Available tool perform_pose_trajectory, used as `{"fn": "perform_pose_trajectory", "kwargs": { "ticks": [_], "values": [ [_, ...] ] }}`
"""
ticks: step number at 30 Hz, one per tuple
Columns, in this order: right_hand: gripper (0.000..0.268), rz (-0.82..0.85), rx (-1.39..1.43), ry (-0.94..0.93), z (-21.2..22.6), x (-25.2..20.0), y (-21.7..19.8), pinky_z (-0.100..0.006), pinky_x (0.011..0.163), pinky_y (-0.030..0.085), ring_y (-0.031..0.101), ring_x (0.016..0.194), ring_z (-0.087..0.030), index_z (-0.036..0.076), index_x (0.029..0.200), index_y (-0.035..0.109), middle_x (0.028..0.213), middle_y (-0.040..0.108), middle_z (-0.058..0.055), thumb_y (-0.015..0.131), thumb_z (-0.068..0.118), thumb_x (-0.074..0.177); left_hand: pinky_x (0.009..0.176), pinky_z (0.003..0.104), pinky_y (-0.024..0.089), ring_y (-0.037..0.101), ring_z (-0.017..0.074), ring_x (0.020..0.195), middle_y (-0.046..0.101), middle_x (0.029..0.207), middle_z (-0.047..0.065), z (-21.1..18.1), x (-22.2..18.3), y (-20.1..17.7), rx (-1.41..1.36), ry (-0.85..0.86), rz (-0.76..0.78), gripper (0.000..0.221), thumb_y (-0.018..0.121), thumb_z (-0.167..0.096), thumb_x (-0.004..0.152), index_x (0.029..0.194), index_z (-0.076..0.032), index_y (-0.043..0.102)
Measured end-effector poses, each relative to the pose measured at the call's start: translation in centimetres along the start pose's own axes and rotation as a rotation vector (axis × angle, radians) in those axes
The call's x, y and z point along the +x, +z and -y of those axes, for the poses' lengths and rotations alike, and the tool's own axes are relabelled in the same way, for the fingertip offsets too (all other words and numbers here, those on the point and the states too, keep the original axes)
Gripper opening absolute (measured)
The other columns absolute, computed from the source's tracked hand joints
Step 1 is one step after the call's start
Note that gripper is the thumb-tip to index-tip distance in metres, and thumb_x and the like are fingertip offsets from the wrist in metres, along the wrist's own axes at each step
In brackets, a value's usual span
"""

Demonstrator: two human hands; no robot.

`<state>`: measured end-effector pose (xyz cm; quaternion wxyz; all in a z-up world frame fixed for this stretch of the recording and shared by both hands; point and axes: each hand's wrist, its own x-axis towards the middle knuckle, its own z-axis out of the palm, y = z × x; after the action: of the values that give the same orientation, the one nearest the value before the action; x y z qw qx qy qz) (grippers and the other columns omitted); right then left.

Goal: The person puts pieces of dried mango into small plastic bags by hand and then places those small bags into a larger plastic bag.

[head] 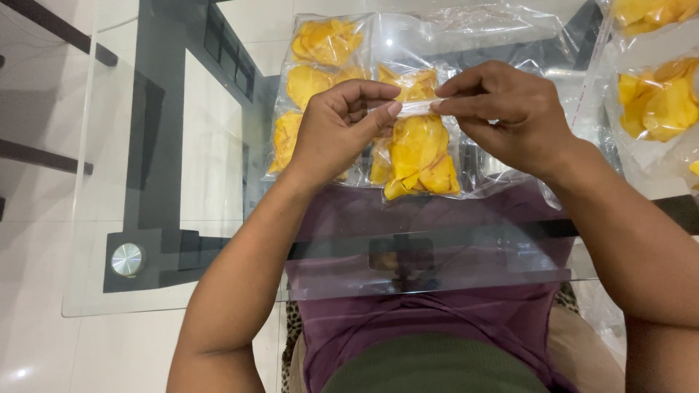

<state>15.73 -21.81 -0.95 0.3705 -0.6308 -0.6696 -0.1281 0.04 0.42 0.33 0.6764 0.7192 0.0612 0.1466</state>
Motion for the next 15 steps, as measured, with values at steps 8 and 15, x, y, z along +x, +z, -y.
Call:
{"fn": "perform_pose_trajectory", "kwargs": {
  "ticks": [8,15],
  "values": [
    [0.033,0.058,0.02,0.011,0.3,0.1,-0.4,-0.036,0.09,0.06,0.069,0.111,-0.03,0.006,0.126,0.076,0.13,0.069,-0.022,0.072,-0.016,0.102,0.083,0.025,0.069,0.075,0.0118,0.093,0.077,0.103,0.007,0.4,-0.1,0.2,-0.056,0.027,-0.027,0.026,0.081,-0.01,0.089,0.114,-0.006,0.073],
    [0.022,-0.151,0.059,0.039,2.6,1.8,-2.5,-0.048,0.1,0.058,0.068,0.115,-0.045,-0.016,0.122,0.072,0.123,0.067,-0.038,0.07,-0.02,0.101,0.096,0.027,0.065,0.073,0.016,0.102,0.072,0.107,0.006,-0.8,-0.9,0.5,0.06,0.448,-0.309,0.015,0.077,-0.008,0.096,0.109,-0.009,0.07]
  ]
}}
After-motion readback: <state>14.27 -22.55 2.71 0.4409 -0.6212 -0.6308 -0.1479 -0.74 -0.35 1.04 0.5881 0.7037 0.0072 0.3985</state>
